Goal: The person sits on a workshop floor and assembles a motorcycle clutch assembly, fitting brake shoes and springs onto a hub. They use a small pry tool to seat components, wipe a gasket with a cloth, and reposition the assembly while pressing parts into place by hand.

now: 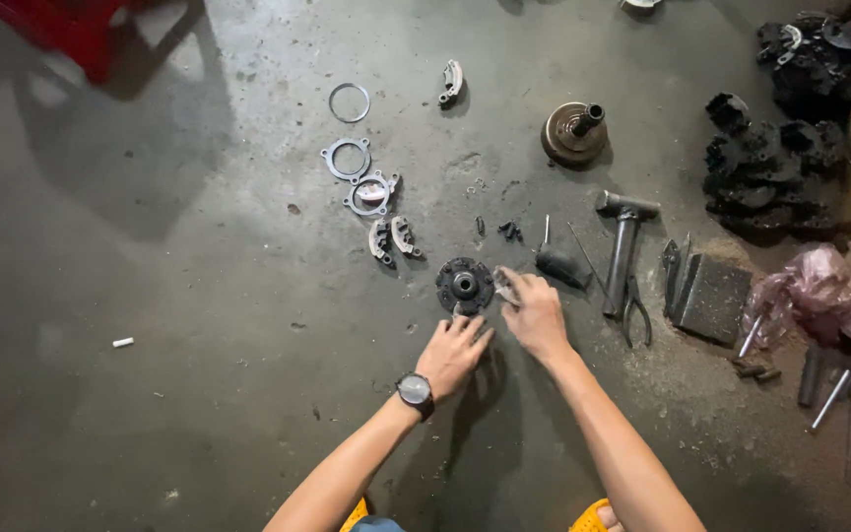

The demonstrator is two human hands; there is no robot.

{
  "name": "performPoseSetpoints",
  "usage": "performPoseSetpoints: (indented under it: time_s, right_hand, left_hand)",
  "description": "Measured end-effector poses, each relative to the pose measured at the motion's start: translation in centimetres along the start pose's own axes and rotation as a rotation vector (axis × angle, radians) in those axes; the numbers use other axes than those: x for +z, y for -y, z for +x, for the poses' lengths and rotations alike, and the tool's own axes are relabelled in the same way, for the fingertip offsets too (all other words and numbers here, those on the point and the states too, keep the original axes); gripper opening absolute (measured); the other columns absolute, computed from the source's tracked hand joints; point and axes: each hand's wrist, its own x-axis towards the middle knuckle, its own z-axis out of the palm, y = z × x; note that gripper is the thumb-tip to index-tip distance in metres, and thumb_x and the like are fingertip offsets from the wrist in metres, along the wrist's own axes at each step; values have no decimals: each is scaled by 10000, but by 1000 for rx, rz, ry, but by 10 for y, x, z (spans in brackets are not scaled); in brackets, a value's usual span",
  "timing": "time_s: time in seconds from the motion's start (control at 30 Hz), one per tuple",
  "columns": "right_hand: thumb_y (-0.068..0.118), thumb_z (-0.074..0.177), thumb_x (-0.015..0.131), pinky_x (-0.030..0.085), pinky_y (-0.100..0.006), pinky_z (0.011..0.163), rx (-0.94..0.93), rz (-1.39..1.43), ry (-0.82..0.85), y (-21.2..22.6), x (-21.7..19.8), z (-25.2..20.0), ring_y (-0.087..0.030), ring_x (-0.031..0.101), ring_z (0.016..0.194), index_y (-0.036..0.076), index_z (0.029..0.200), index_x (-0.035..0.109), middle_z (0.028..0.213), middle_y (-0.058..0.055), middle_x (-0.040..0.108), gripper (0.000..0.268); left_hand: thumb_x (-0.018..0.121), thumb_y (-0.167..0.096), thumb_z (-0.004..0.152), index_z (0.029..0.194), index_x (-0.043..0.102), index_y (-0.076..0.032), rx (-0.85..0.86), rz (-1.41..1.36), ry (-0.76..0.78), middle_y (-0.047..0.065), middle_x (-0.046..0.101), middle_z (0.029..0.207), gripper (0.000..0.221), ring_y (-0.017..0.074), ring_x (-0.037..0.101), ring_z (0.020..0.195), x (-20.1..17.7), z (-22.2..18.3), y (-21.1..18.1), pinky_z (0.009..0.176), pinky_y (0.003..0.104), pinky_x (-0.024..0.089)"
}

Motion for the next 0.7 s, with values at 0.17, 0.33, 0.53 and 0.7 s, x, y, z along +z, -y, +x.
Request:
performPoseSetpoints:
  time_s: [0.17, 0.33, 0.53, 0.7]
  right_hand:
    - [94, 731, 741, 477, -487, 914, -81, -322, 181, 3, 12, 3, -369, 574, 1096, 106, 1358, 599, 1144, -165, 634, 644]
    - [88, 750, 735, 472, -490, 894, -93, -363, 242, 4, 4, 3, -366, 574, 1094, 108, 1363, 587, 1143, -158, 624, 631]
    - [97, 753, 759, 471, -488, 874, -46, -316, 295, 35, 2, -22, -375, 568, 1093, 112, 1320, 624, 1132, -173, 609, 583]
    - [141, 753, 802, 484, -482, 889, -14, -164, 194, 49, 12, -25, -379, 586, 1078, 58, 1219, 661, 1122, -177, 617, 494]
  left_hand:
    - [622, -170, 859, 1277, 661, -10, 8, 112, -37, 138, 613, 1295, 449, 311, 543, 1180, 25, 0, -1, 941, 462, 451]
    - [663, -205, 857, 1158, 672, -33, -10, 81, 281, 137, 614, 1191, 347, 333, 530, 1233, -5, 7, 9, 1031, 534, 422]
    - [717, -125, 745, 1195, 653, -82, -86, 109, -204, 152, 604, 1356, 457, 324, 539, 1327, -43, -23, 73, 1058, 538, 411]
    - [701, -86, 782, 1260, 605, -31, -427, 85, -338, 198, 576, 1299, 490, 394, 514, 1264, -59, -14, 149, 1051, 525, 411]
